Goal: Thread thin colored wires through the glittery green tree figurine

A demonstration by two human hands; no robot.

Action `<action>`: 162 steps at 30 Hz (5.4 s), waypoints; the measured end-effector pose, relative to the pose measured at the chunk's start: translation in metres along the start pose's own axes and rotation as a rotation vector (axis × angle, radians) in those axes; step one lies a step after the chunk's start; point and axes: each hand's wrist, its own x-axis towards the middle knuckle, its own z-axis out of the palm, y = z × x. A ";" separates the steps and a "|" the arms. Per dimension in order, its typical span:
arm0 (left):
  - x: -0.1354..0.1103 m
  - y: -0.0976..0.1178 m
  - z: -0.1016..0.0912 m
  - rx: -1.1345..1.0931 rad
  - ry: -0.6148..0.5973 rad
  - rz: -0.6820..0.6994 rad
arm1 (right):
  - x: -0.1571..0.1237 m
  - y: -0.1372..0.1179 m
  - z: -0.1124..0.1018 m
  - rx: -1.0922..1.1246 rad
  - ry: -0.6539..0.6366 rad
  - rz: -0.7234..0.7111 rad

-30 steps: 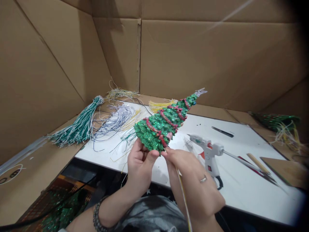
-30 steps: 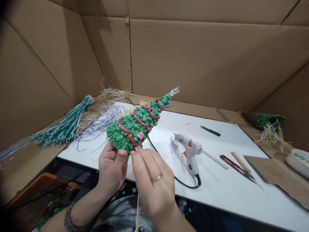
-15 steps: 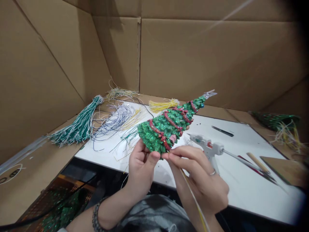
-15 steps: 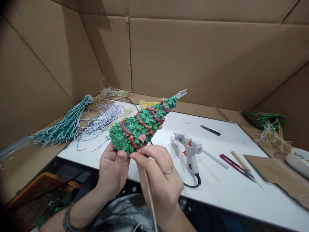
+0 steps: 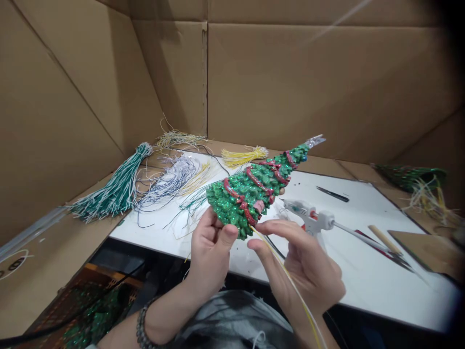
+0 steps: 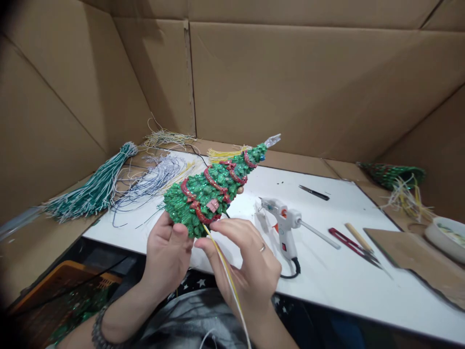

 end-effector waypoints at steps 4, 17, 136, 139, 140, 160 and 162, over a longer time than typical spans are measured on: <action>0.001 0.001 0.003 -0.041 -0.020 0.010 | 0.001 -0.004 -0.003 -0.109 0.013 -0.060; -0.001 0.000 -0.005 -0.024 -0.118 0.002 | 0.009 -0.009 -0.009 -0.204 -0.096 -0.144; -0.010 0.009 0.002 0.565 0.016 -0.073 | -0.002 -0.016 0.036 1.054 0.339 1.420; -0.016 0.012 0.002 0.654 0.023 -0.014 | 0.003 -0.016 0.031 1.112 0.324 1.450; -0.017 0.014 0.001 0.667 0.010 -0.016 | 0.005 -0.016 0.029 1.127 0.320 1.458; -0.016 0.018 -0.003 1.313 -0.034 0.640 | 0.003 -0.015 0.027 1.153 0.322 1.409; -0.016 0.017 -0.003 1.365 -0.006 0.708 | 0.004 -0.016 0.028 1.152 0.327 1.402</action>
